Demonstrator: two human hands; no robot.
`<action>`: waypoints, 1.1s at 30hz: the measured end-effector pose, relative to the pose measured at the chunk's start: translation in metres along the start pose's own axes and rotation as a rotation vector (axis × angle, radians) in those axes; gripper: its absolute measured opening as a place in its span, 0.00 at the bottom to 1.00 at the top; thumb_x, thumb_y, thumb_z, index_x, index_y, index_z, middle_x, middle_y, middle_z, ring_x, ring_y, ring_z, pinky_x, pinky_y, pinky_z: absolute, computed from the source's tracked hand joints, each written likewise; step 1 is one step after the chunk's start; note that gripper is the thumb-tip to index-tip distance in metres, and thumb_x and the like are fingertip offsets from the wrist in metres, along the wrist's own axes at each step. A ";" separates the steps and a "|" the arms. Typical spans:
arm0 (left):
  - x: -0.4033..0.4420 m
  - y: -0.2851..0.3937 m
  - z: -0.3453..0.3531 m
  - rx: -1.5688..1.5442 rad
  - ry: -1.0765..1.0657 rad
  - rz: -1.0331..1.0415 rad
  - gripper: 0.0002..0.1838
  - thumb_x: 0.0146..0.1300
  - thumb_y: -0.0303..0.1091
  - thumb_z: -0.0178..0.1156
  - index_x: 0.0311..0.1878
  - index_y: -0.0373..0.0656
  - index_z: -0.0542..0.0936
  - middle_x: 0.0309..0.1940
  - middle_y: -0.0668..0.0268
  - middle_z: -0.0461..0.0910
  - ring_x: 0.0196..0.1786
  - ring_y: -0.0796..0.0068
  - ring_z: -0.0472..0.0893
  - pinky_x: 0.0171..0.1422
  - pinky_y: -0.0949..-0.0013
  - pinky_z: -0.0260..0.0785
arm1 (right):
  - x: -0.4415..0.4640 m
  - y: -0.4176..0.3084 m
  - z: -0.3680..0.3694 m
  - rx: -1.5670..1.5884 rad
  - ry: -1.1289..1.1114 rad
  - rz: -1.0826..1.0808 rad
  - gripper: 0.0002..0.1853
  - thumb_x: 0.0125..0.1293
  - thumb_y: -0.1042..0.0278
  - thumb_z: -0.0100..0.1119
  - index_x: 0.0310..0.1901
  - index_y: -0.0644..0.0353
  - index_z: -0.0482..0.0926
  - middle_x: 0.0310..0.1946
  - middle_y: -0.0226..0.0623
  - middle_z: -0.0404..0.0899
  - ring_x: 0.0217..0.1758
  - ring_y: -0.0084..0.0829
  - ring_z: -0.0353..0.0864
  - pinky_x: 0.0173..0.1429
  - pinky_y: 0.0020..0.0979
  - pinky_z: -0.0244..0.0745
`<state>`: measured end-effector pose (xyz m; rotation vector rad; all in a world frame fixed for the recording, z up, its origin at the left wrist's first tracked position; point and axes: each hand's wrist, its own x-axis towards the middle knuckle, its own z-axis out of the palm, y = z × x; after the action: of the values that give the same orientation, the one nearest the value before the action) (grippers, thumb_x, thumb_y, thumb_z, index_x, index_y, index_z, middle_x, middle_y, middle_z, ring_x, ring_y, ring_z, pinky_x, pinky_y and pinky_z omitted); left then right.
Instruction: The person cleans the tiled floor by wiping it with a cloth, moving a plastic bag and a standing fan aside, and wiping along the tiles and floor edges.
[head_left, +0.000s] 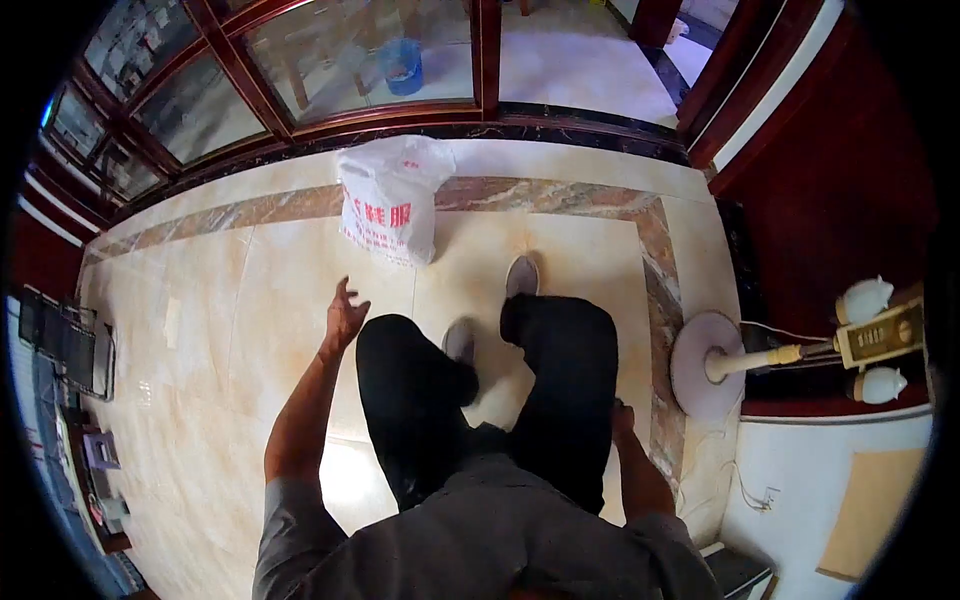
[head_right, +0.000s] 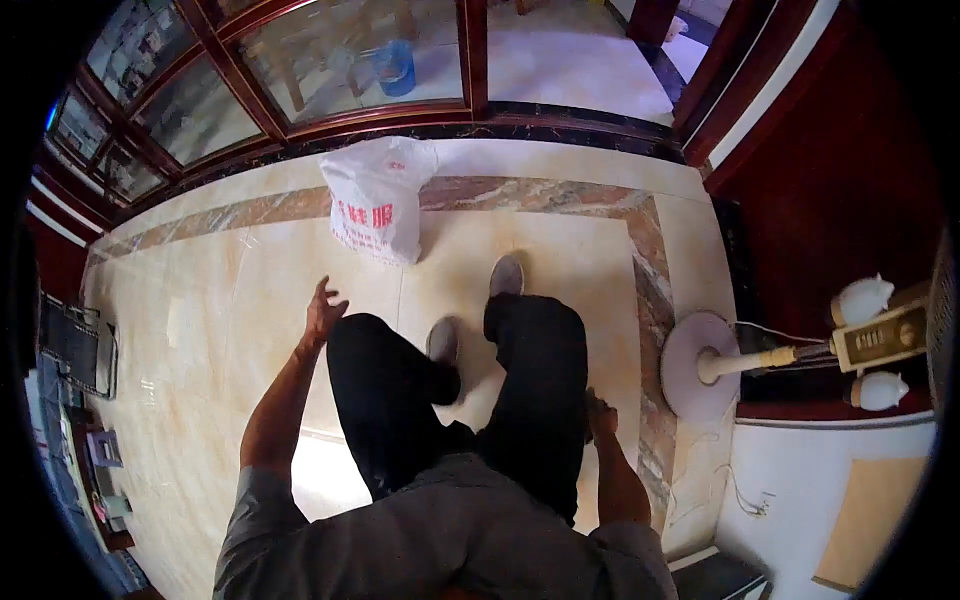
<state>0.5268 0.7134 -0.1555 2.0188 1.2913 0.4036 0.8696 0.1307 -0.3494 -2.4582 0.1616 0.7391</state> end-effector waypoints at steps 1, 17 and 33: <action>0.028 0.003 -0.001 0.058 0.064 0.135 0.42 0.58 0.28 0.66 0.74 0.39 0.58 0.59 0.47 0.77 0.56 0.47 0.80 0.62 0.54 0.73 | -0.012 -0.017 -0.006 -0.001 -0.024 0.079 0.34 0.65 0.36 0.55 0.42 0.69 0.84 0.36 0.54 0.86 0.42 0.52 0.86 0.45 0.50 0.78; 0.303 0.071 -0.053 0.619 -0.289 0.516 0.12 0.63 0.39 0.63 0.42 0.42 0.82 0.35 0.49 0.84 0.43 0.43 0.83 0.46 0.46 0.76 | 0.098 -0.145 0.037 -0.112 -0.099 0.018 0.28 0.67 0.45 0.56 0.57 0.61 0.77 0.50 0.51 0.82 0.53 0.50 0.82 0.56 0.47 0.76; -0.003 -0.084 -0.211 0.263 0.206 -0.248 0.18 0.69 0.40 0.60 0.30 0.33 0.76 0.20 0.59 0.71 0.26 0.72 0.68 0.31 0.58 0.63 | 0.166 -0.220 0.076 -0.220 -0.218 -0.259 0.33 0.62 0.45 0.61 0.62 0.59 0.72 0.55 0.49 0.80 0.57 0.51 0.80 0.61 0.48 0.76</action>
<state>0.3446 0.8142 -0.0646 2.0330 1.7796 0.3462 1.0324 0.3637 -0.3851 -2.5133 -0.3309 0.9423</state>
